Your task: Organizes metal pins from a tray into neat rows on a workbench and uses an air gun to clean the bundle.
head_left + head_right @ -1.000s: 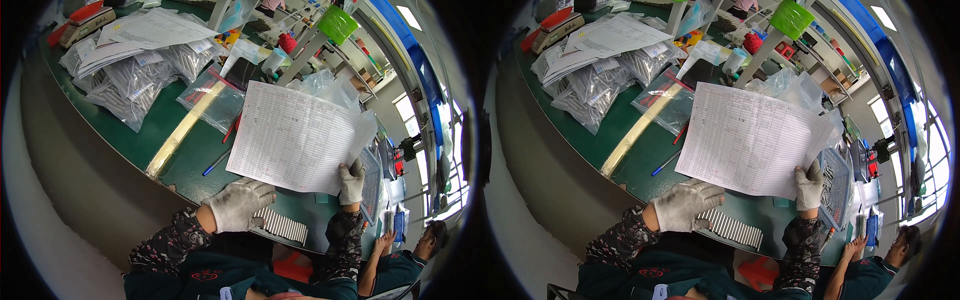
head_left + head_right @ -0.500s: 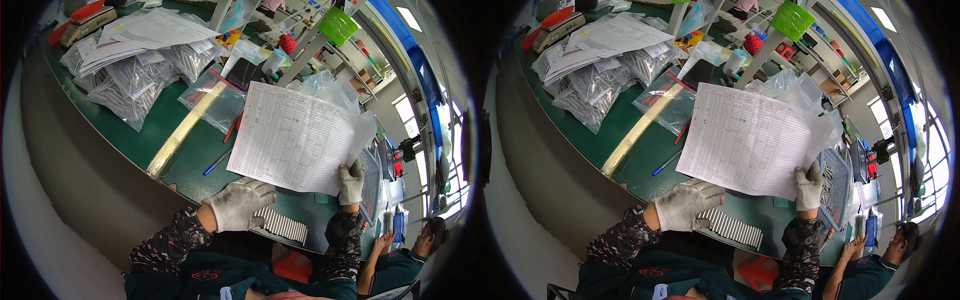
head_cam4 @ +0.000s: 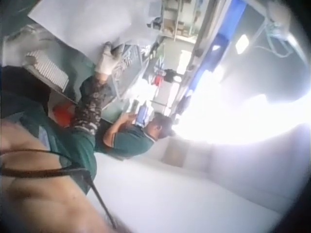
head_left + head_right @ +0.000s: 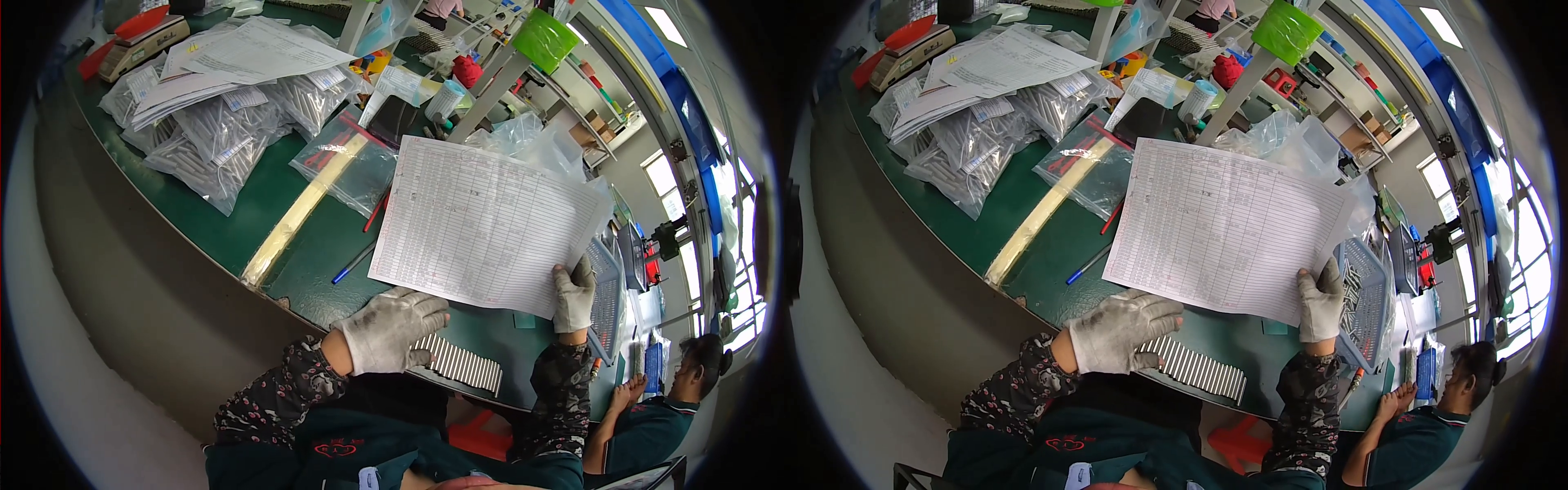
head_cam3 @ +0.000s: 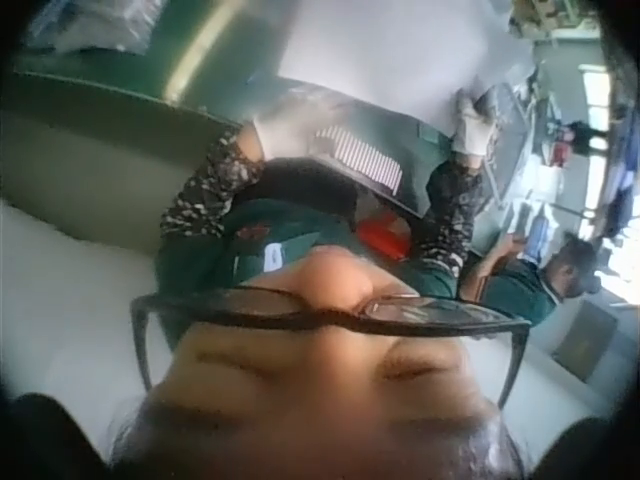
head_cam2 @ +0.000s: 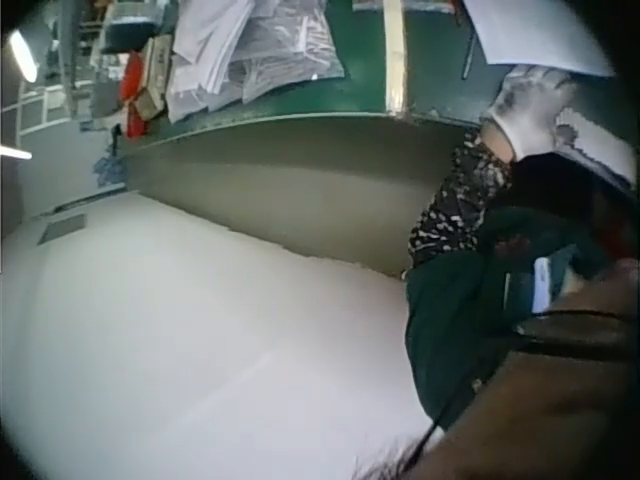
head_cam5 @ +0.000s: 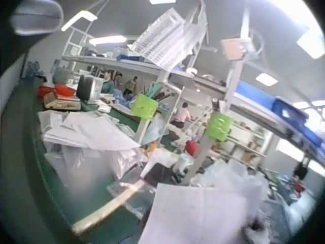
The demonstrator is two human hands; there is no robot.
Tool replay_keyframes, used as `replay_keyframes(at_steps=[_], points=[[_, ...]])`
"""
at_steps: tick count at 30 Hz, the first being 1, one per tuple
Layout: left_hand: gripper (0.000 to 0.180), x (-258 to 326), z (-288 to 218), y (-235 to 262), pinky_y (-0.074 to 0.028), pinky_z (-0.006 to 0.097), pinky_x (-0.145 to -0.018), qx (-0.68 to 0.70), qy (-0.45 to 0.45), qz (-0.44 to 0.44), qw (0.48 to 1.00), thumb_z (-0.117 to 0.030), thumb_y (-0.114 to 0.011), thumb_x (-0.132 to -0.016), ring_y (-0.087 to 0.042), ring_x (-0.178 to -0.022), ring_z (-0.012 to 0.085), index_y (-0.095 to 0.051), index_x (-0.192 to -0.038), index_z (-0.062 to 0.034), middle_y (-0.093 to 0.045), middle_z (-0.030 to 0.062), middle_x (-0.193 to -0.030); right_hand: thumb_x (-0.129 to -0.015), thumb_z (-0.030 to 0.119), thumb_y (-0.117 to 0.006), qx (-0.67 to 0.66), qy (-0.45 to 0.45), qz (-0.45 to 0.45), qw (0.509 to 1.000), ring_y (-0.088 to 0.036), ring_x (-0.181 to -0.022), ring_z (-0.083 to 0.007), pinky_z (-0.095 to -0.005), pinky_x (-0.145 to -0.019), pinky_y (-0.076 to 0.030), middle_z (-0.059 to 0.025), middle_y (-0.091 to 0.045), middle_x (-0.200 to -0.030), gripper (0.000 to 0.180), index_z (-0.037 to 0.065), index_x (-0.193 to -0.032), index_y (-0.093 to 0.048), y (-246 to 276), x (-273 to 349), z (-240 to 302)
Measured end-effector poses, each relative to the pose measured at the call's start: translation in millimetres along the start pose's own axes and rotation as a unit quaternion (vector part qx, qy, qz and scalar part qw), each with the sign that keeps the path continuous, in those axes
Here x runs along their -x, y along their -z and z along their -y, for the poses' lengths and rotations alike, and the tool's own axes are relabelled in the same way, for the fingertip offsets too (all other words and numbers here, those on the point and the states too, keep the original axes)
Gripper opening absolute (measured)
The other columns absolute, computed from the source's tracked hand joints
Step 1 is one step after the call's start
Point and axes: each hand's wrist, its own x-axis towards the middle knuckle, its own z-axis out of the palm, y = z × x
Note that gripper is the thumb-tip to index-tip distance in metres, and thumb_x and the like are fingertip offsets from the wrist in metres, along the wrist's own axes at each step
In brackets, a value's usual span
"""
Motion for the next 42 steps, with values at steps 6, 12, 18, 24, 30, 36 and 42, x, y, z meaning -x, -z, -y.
replay_keyframes(at_steps=[6,12,18,24,30,36,42], points=[[0.061,9,15,7,-0.043,0.039,-0.093,0.282,-0.051,-0.281,0.916,-0.046,-0.061,-0.084,-0.052,-0.114,0.0297,-0.047,-0.128,-0.0054,-0.052,0.0158,-0.125,-0.086,-0.003,-0.056,0.004,0.156,-0.06,0.986,-0.058,-0.103,-0.0187,-0.0275,-0.089,-0.044,-0.0137,-0.057,-0.121,0.048,-0.002,-0.132,-0.042,-34,32,62],[0.108,-15,-35,32,-0.01,0.04,-0.112,0.617,-0.042,-0.234,0.75,-0.058,-0.073,-0.068,-0.011,-0.14,0.0239,-0.019,-0.145,-0.0052,-0.017,0.0116,-0.151,-0.069,0.007,-0.064,0.307,0.416,0.126,0.847,-0.062,-0.066,-0.0263,-0.034,-0.059,-0.051,-0.0132,-0.061,-0.098,0.064,0.004,-0.13,-0.045,-89,78,120],[0.018,-6,-25,54,-0.046,0.026,-0.072,0.516,0.225,-0.453,0.691,-0.011,-0.059,-0.086,-0.057,-0.082,0.0122,-0.06,-0.101,-0.0004,-0.062,0.0036,-0.09,-0.069,0.019,-0.067,0.312,0.378,0.332,0.806,-0.058,-0.097,-0.0291,-0.0381,-0.073,-0.05,-0.0167,-0.052,-0.119,0.063,0.004,-0.126,-0.045,-105,91,121],[0.028,46,41,70,-0.047,0.027,-0.08,0.438,0.306,-0.423,0.732,-0.008,-0.06,-0.084,-0.06,-0.086,0.0137,-0.06,-0.109,0.0056,-0.066,0.0089,-0.1,-0.067,0.013,-0.067,0.32,0.314,0.302,0.841,-0.059,-0.09,-0.0313,-0.0407,-0.074,-0.049,-0.0157,-0.057,-0.111,0.054,0.004,-0.118,-0.051,-50,102,93],[0.028,72,62,67,-0.047,0.027,-0.078,0.4,0.341,-0.45,0.722,-0.009,-0.061,-0.084,-0.061,-0.084,0.0132,-0.06,-0.108,0.0052,-0.066,0.0083,-0.098,-0.078,0.017,-0.062,0.347,0.222,0.199,0.889,-0.059,-0.087,-0.0328,-0.04,-0.073,-0.047,-0.0179,-0.058,-0.106,0.042,0.002,-0.116,-0.053,-3,127,41],[0.03,78,73,66,-0.045,0.028,-0.081,0.434,0.315,-0.432,0.726,-0.012,-0.064,-0.082,-0.059,-0.088,0.0135,-0.06,-0.107,0.0046,-0.066,0.0071,-0.099,-0.093,0.045,-0.038,0.448,0.21,0.145,0.857,-0.052,-0.101,-0.043,-0.051,-0.09,-0.037,-0.0252,-0.055,-0.111,0.055,-0.002,-0.12,-0.05,17,160,9],[0.032,83,71,71,-0.045,0.029,-0.082,0.445,0.322,-0.436,0.713,-0.011,-0.065,-0.08,-0.059,-0.088,0.0142,-0.06,-0.107,0.0049,-0.065,0.0071,-0.098,-0.094,0.042,-0.039,0.464,0.238,0.143,0.841,-0.052,-0.107,-0.0417,-0.0485,-0.092,-0.039,-0.0215,-0.057,-0.118,0.052,0.004,-0.125,-0.054,16,166,-4]])
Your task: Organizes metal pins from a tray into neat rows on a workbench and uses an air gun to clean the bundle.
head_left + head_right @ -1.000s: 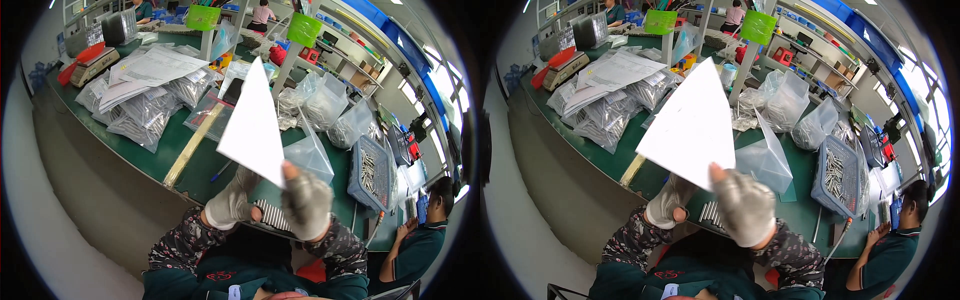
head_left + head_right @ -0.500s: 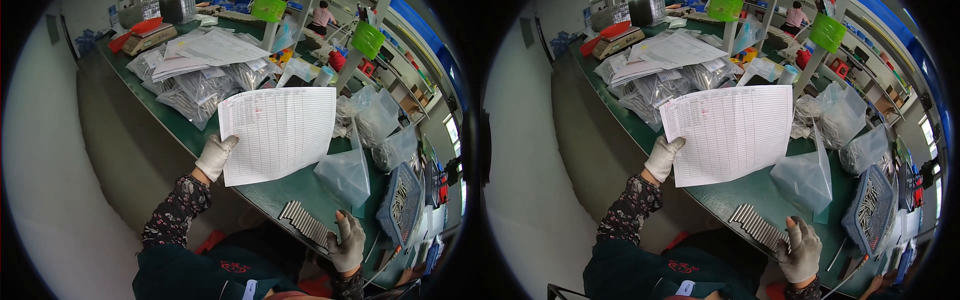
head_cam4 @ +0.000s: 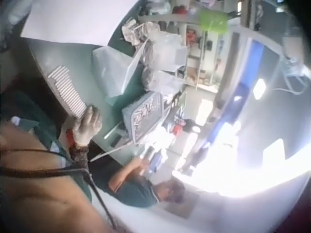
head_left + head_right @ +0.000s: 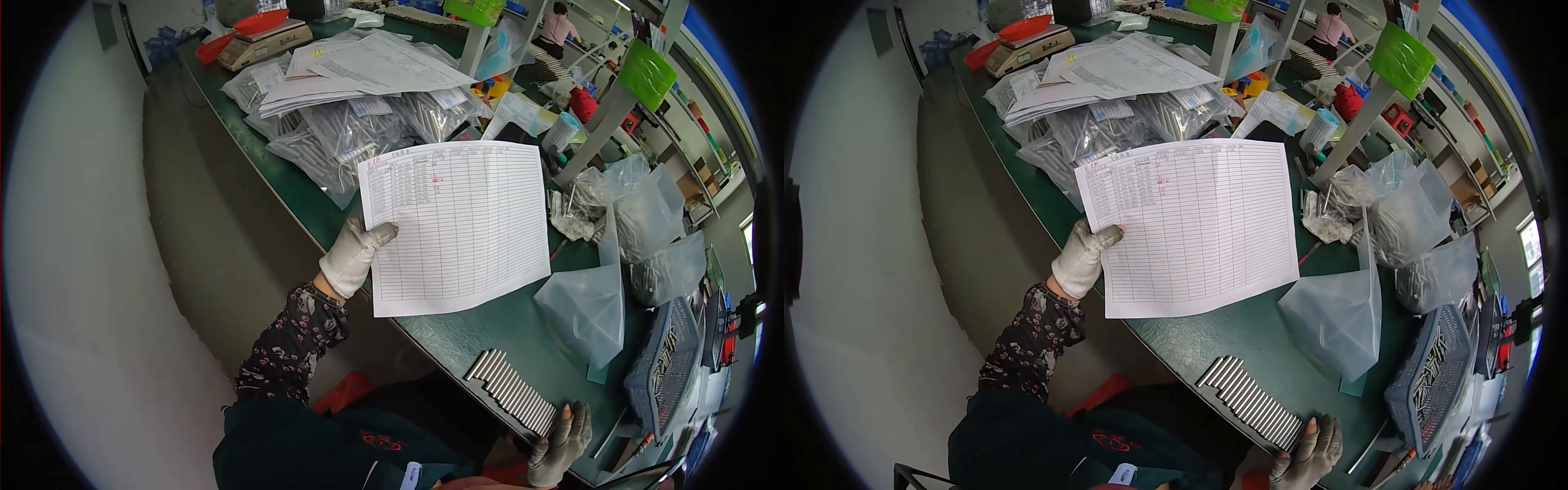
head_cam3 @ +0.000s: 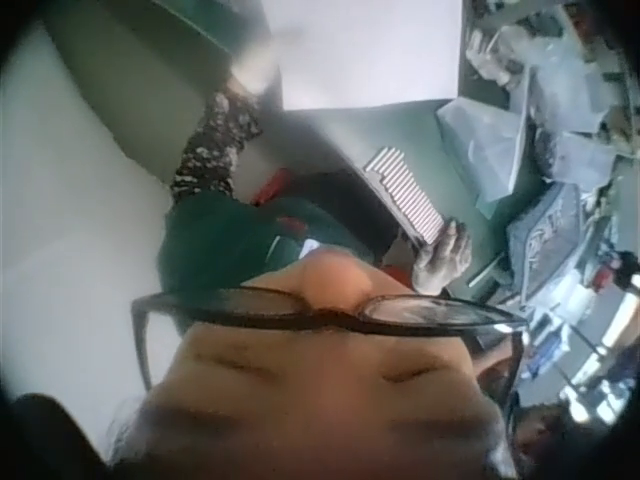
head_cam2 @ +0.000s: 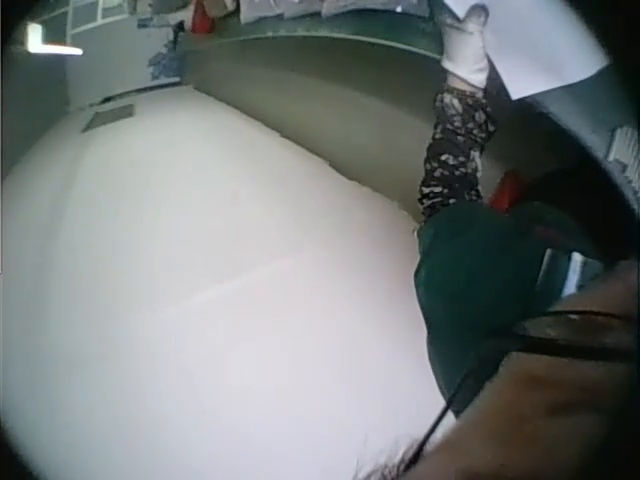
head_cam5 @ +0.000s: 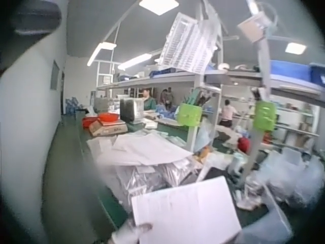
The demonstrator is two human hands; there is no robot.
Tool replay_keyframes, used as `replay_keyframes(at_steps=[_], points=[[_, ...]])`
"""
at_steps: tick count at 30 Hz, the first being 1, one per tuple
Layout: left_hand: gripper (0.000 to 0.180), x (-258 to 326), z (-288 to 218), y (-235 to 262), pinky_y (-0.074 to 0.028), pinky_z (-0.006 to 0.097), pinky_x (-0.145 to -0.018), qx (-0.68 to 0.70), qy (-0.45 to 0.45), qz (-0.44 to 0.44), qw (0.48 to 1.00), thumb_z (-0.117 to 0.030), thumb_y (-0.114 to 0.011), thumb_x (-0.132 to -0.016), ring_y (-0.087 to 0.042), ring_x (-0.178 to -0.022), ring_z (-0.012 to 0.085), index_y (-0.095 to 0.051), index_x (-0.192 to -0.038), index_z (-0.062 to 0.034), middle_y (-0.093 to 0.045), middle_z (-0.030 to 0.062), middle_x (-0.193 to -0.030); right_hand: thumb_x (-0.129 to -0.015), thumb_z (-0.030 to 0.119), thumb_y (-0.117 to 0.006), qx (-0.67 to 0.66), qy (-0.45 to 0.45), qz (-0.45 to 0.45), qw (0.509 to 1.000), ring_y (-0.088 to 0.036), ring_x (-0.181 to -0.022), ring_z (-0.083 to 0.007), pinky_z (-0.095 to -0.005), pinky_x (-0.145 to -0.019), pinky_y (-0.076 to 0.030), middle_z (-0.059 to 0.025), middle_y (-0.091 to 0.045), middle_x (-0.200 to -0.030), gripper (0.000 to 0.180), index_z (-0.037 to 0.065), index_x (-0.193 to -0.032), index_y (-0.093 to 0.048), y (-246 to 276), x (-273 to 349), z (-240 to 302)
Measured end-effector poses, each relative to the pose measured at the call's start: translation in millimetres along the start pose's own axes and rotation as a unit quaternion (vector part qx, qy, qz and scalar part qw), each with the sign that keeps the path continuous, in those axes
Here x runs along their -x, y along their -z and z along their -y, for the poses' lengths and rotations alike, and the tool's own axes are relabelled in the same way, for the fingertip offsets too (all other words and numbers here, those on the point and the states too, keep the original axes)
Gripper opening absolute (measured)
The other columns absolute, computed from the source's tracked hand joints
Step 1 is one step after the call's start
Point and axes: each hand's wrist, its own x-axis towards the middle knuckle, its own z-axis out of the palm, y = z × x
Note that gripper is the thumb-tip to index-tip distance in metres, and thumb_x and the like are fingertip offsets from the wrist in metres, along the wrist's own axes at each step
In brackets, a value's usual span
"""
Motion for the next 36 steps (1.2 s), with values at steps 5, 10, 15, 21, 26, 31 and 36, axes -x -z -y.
replay_keyframes(at_steps=[5,10,15,21,26,31,36], points=[[0.03,-1,4,0,-0.045,0.029,-0.081,0.007,-0.008,-0.016,1.0,-0.009,-0.064,-0.08,-0.059,-0.087,0.0145,-0.061,-0.106,0.0049,-0.065,0.0073,-0.097,-0.094,0.039,-0.036,-0.014,-0.01,0.014,1.0,-0.053,-0.101,-0.0436,-0.0503,-0.088,-0.041,-0.0225,-0.056,-0.116,0.051,0.002,-0.124,-0.052,1,-9,5],[0.027,0,6,2,-0.045,0.029,-0.08,0.008,-0.011,-0.016,1.0,-0.007,-0.063,-0.081,-0.06,-0.086,0.0148,-0.061,-0.105,0.0048,-0.065,0.0084,-0.099,-0.093,0.041,-0.035,-0.032,-0.012,0.025,0.999,-0.054,-0.098,-0.0431,-0.0507,-0.085,-0.041,-0.0217,-0.057,-0.116,0.051,0.002,-0.122,-0.052,1,-9,3],[0.027,0,9,3,-0.045,0.029,-0.08,0.011,-0.025,-0.013,1.0,-0.007,-0.063,-0.081,-0.06,-0.085,0.0146,-0.061,-0.106,0.0047,-0.065,0.0081,-0.098,-0.093,0.043,-0.035,-0.035,-0.014,0.021,0.999,-0.055,-0.095,-0.0423,-0.0499,-0.082,-0.042,-0.0206,-0.057,-0.115,0.052,0.003,-0.121,-0.053,2,-11,5],[0.027,1,6,3,-0.046,0.028,-0.08,0.007,-0.015,-0.005,1.0,-0.007,-0.063,-0.082,-0.059,-0.085,0.0141,-0.061,-0.107,0.0044,-0.065,0.0078,-0.098,-0.093,0.045,-0.035,-0.033,-0.015,0.013,0.999,-0.055,-0.091,-0.0415,-0.049,-0.078,-0.043,-0.0215,-0.057,-0.112,0.052,0.005,-0.12,-0.054,1,-11,5],[0.028,2,4,-3,-0.045,0.026,-0.077,0.01,-0.018,-0.018,1.0,-0.011,-0.064,-0.081,-0.059,-0.081,0.0118,-0.062,-0.103,0.0058,-0.066,0.0071,-0.093,-0.093,0.046,-0.035,-0.031,-0.019,0.018,0.999,-0.056,-0.093,-0.0409,-0.0486,-0.079,-0.043,-0.022,-0.057,-0.112,0.052,0.006,-0.12,-0.054,0,-10,5],[0.026,2,5,-1,-0.045,0.025,-0.076,0.0,-0.027,-0.017,1.0,-0.011,-0.065,-0.083,-0.058,-0.08,0.0111,-0.062,-0.102,0.0059,-0.066,0.0069,-0.092,-0.093,0.045,-0.035,-0.021,-0.025,0.017,0.999,-0.056,-0.094,-0.0412,-0.0483,-0.078,-0.044,-0.022,-0.057,-0.112,0.052,0.005,-0.119,-0.055,0,-10,7],[0.027,1,6,2,-0.045,0.027,-0.078,-0.009,-0.026,-0.005,1.0,-0.009,-0.063,-0.082,-0.058,-0.083,0.0126,-0.062,-0.105,0.0049,-0.065,0.0072,-0.095,-0.093,0.044,-0.034,-0.018,-0.02,0.007,1.0,-0.056,-0.092,-0.0419,-0.0482,-0.077,-0.045,-0.0224,-0.058,-0.111,0.052,0.004,-0.118,-0.056,-2,-10,5]])
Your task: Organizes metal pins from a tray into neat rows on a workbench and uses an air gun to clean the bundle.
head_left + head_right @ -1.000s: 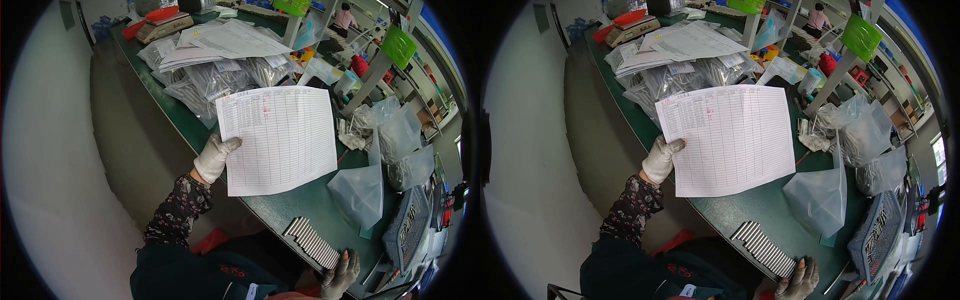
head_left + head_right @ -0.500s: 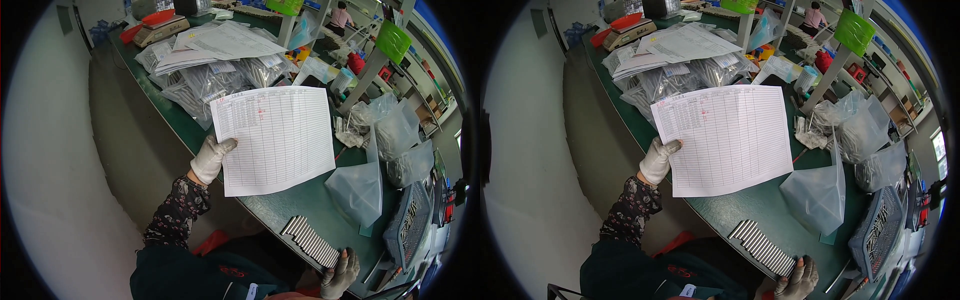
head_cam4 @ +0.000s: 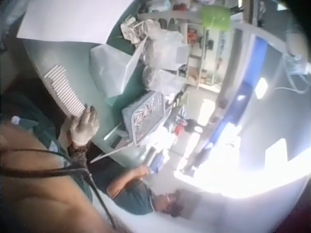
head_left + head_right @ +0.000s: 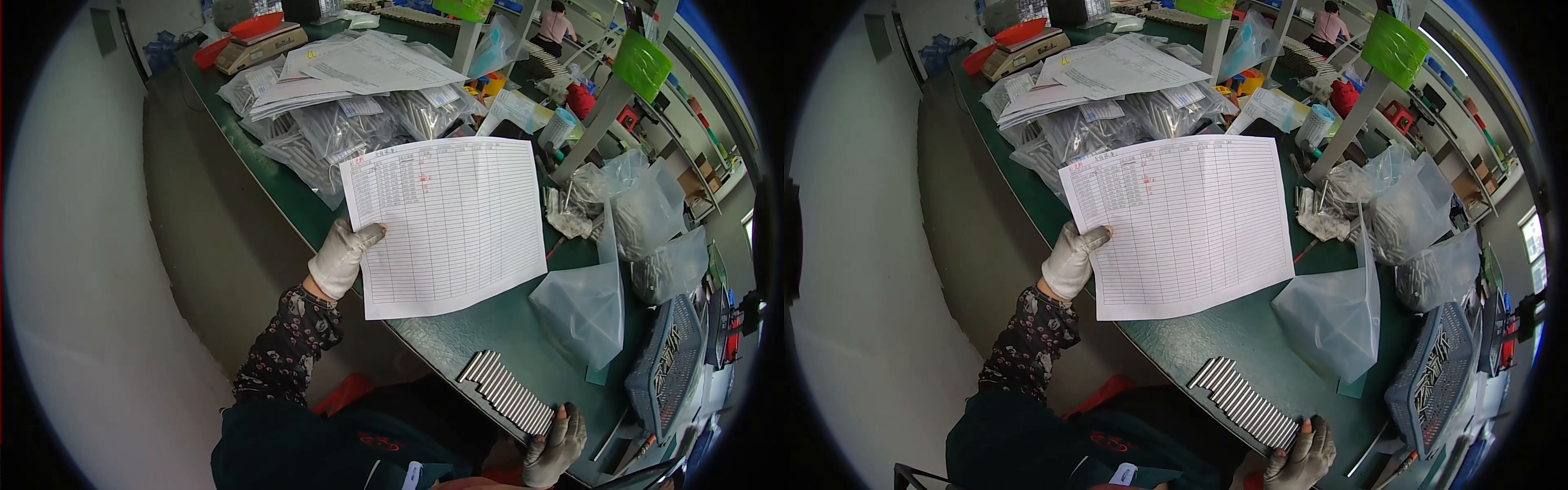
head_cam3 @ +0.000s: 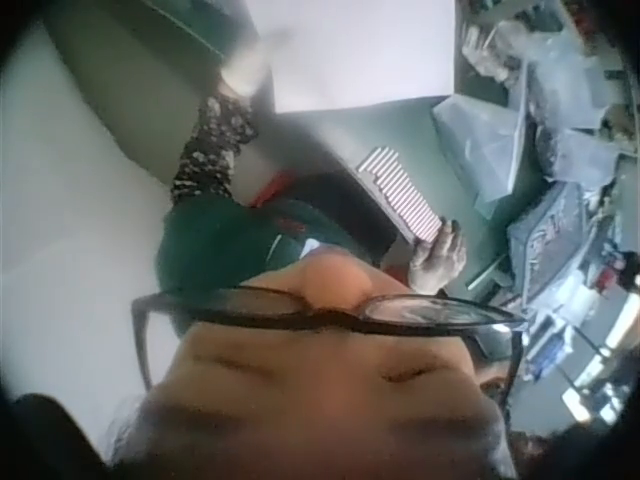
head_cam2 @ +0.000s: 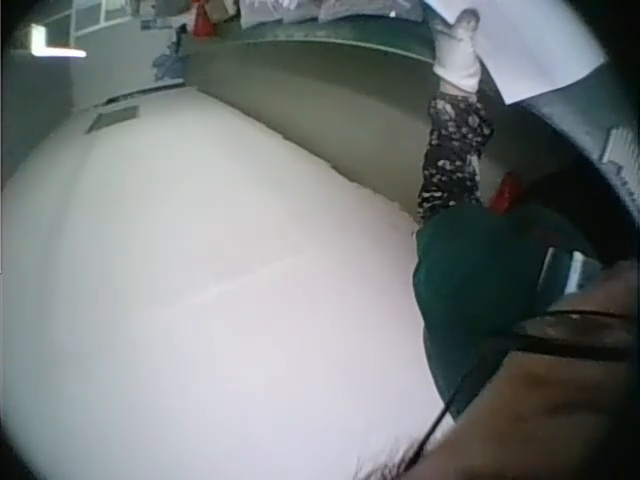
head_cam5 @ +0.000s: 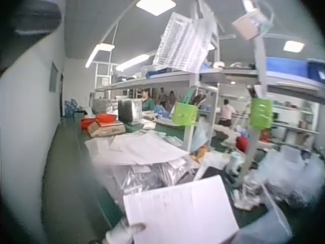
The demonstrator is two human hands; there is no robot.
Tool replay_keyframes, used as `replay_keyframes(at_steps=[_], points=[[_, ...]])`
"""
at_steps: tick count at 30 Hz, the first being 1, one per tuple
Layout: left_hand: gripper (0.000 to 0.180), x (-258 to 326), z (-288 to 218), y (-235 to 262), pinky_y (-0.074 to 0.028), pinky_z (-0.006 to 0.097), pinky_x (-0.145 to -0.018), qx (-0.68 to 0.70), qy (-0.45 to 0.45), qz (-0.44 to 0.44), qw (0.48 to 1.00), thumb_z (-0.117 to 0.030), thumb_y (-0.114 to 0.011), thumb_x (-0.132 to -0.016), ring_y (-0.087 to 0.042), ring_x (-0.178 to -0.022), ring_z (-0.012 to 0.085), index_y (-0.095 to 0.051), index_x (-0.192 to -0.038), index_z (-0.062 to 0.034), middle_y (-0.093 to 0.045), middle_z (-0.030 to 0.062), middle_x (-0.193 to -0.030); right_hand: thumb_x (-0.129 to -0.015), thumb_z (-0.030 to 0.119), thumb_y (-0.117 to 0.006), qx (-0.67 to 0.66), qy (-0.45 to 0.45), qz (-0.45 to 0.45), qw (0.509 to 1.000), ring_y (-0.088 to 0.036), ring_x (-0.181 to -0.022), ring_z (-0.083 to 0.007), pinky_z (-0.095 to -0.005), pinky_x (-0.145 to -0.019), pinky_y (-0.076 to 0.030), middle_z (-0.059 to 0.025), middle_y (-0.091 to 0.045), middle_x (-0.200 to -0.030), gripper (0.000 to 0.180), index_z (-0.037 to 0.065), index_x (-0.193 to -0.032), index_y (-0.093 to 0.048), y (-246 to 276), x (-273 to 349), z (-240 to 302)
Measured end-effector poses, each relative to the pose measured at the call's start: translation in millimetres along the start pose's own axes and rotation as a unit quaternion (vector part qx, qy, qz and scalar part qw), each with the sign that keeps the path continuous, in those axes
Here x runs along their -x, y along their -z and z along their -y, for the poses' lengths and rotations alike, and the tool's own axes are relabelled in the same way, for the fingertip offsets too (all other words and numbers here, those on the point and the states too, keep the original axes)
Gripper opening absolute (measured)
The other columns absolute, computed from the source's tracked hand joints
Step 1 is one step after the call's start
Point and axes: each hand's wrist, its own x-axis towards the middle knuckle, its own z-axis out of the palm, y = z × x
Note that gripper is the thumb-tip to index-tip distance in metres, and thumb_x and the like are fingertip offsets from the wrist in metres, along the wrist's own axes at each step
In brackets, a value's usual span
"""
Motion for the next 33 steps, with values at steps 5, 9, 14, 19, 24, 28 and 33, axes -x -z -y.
replay_keyframes(at_steps=[5,9,14,19,24,28,33], points=[[0.029,-1,3,6,-0.045,0.029,-0.081,-0.002,0.023,0.006,1.0,-0.007,-0.063,-0.082,-0.059,-0.087,0.0149,-0.06,-0.109,0.0042,-0.065,0.0083,-0.1,-0.094,0.044,-0.034,-0.008,0.002,-0.005,1.0,-0.057,-0.092,-0.0422,-0.0485,-0.078,-0.045,-0.0228,-0.059,-0.109,0.052,0.003,-0.116,-0.057,1,-2,2],[0.029,-1,3,4,-0.045,0.029,-0.081,0.009,0.018,-0.001,1.0,-0.007,-0.064,-0.082,-0.059,-0.088,0.0154,-0.06,-0.108,0.0052,-0.065,0.009,-0.101,-0.094,0.045,-0.033,0.004,0.002,-0.004,1.0,-0.057,-0.092,-0.0421,-0.0487,-0.078,-0.045,-0.023,-0.059,-0.109,0.053,0.003,-0.116,-0.057,2,-2,3],[0.026,2,-2,-4,-0.045,0.025,-0.076,0.01,0.014,-0.017,1.0,-0.011,-0.063,-0.082,-0.058,-0.08,0.0109,-0.063,-0.102,0.0058,-0.066,0.0065,-0.091,-0.094,0.045,-0.032,0.003,-0.007,0.016,1.0,-0.056,-0.094,-0.0418,-0.0484,-0.08,-0.044,-0.0224,-0.058,-0.112,0.054,0.003,-0.118,-0.056,3,-1,2],[0.026,3,-5,-5,-0.045,0.025,-0.077,0.01,0.008,-0.005,1.0,-0.01,-0.063,-0.083,-0.059,-0.082,0.0114,-0.063,-0.104,0.0052,-0.066,0.0071,-0.093,-0.093,0.046,-0.032,0.011,-0.011,0.015,1.0,-0.056,-0.095,-0.0418,-0.0485,-0.081,-0.043,-0.0217,-0.058,-0.113,0.054,0.004,-0.118,-0.056,0,4,0],[0.025,1,-3,-5,-0.045,0.025,-0.078,0.006,0.001,-0.001,1.0,-0.01,-0.063,-0.083,-0.059,-0.082,0.012,-0.063,-0.104,0.0052,-0.067,0.0075,-0.093,-0.093,0.047,-0.033,0.013,-0.012,0.001,1.0,-0.056,-0.094,-0.0414,-0.0484,-0.08,-0.044,-0.0214,-0.059,-0.112,0.055,0.004,-0.117,-0.057,-1,3,1],[0.025,0,-1,-4,-0.045,0.026,-0.078,0.008,0.002,-0.007,1.0,-0.01,-0.063,-0.083,-0.059,-0.082,0.0123,-0.063,-0.104,0.005,-0.067,0.0078,-0.094,-0.093,0.047,-0.032,0.007,-0.02,0.007,1.0,-0.057,-0.094,-0.0409,-0.0481,-0.08,-0.044,-0.0213,-0.059,-0.111,0.055,0.004,-0.117,-0.058,0,2,2],[0.026,0,-1,-4,-0.045,0.026,-0.077,0.0,0.011,-0.007,1.0,-0.011,-0.064,-0.083,-0.059,-0.082,0.0121,-0.063,-0.104,0.0053,-0.067,0.0079,-0.093,-0.092,0.047,-0.033,0.008,-0.025,0.011,1.0,-0.057,-0.095,-0.0409,-0.0486,-0.08,-0.044,-0.0214,-0.06,-0.111,0.055,0.005,-0.116,-0.058,1,1,1]])
